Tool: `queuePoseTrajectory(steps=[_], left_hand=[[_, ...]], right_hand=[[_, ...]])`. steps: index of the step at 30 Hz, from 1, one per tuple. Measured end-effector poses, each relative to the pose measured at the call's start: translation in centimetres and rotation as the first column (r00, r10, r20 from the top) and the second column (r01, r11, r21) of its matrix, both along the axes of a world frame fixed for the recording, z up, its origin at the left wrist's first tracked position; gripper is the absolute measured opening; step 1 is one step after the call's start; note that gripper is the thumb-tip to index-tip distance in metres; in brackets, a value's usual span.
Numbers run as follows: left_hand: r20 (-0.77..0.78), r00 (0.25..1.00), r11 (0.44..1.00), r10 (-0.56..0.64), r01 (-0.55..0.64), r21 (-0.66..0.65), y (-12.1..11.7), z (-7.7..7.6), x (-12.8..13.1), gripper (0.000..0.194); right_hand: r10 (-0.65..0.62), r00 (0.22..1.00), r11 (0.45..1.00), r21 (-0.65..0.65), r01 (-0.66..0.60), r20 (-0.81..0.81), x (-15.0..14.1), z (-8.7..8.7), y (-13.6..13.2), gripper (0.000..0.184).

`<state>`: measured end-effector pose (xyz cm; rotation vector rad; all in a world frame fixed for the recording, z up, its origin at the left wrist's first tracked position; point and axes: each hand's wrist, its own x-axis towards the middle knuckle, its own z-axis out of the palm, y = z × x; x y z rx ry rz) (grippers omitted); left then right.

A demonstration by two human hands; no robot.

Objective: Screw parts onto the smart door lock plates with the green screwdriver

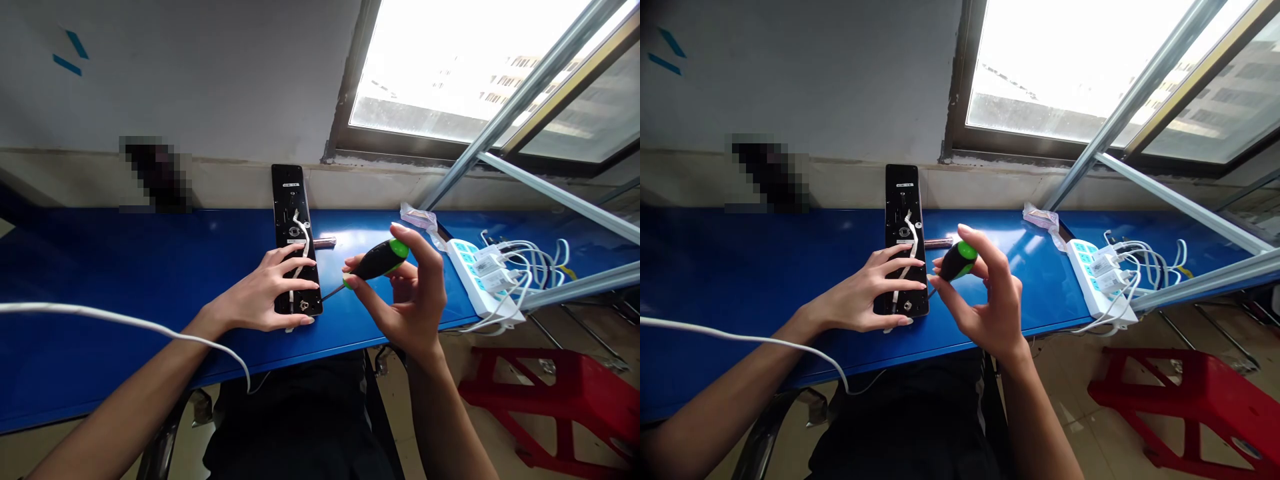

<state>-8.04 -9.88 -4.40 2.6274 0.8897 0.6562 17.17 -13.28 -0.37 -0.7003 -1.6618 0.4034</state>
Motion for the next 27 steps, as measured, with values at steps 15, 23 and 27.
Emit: queuePoseTrajectory(steps=[15, 23, 27], left_hand=[[0.046, 0.998, 0.999, -0.032, 0.032, 0.000, 0.2, -0.2, -0.2, 0.044], [0.324, 0.801, 0.864, 0.503, -0.467, -0.188, -0.9, -2.5, -0.7, 0.053], [0.285, 0.826, 0.842, 0.487, -0.357, -0.404, -3.3, -4.0, -0.9, 0.071]], right_hand=[[-0.032, 0.989, 0.999, 0.029, 0.028, 0.142, -0.3, -1.0, 0.2, 0.085], [-0.037, 0.988, 0.986, 0.165, 0.012, 0.153, -0.2, -1.5, 0.3, 0.083], [0.070, 0.993, 0.996, 0.042, -0.075, 0.099, 0.0, -0.9, -0.5, 0.059]])
